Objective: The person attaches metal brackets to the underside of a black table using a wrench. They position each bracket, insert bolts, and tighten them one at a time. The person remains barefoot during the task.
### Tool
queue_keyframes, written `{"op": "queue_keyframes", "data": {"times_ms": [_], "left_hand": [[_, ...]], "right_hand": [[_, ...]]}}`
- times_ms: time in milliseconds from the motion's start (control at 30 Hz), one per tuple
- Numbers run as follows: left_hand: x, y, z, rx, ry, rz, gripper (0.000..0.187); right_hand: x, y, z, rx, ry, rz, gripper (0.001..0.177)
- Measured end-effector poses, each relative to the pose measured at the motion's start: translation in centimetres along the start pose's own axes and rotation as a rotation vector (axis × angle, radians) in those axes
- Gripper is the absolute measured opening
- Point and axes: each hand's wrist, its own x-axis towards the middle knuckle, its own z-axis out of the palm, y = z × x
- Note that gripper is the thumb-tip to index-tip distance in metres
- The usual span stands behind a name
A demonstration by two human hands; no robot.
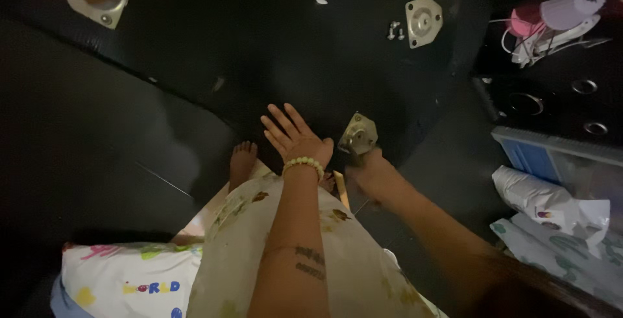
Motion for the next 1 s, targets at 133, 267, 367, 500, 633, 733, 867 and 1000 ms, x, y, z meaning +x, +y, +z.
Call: {"op": "queue_keyframes", "data": {"times_ms": [133,267,367,500,633,733,867,1000], "left_hand": [[-0.3,0.0,-0.2,-0.018,0.007,0.014,0.121],[-0.7,0.0,-0.7,-0.019,-0.028,0.009,0.124],[-0.7,0.0,-0.9,-0.029,-0.023,0.018,0.124],[-0.4,0.1,-0.6,-0.037,-0.052,0.002,0.126],[-0.2,0.0,-0.5,-0.052,-0.034,0.023,0.125],[-0.3,-0.3,-0.2,-0.064,-0.025,0.034,0.123],[0.0,-0.3,-0.2,-0.054,-0.019,0.037,0.121],[0.0,-0.1,-0.4,-0.069,-0.098,0.004,0.119]], "right_hand": [[-4.0,-0.4,1.1,-1.131,0.482,-0.378,0.044],[-5.3,-1.6,2.0,-1.358,0.587,-0.628,0.023],[-4.8,-3.1,2.3,-1.488,0.376,-0.487,0.024],[-4.6,-4.8,3.2,-1.544,0.288,-0.305,0.051],[-5.3,-5.8,4.4,-1.652,0.251,-0.213,0.079],[-5.0,-5.9,4.8,-1.658,0.208,-0.189,0.083],[-3.7,-5.6,4.5,-1.491,0.134,-0.132,0.074],[-4.0,-4.8,3.6,-1.304,0.308,-0.326,0.046]]}}
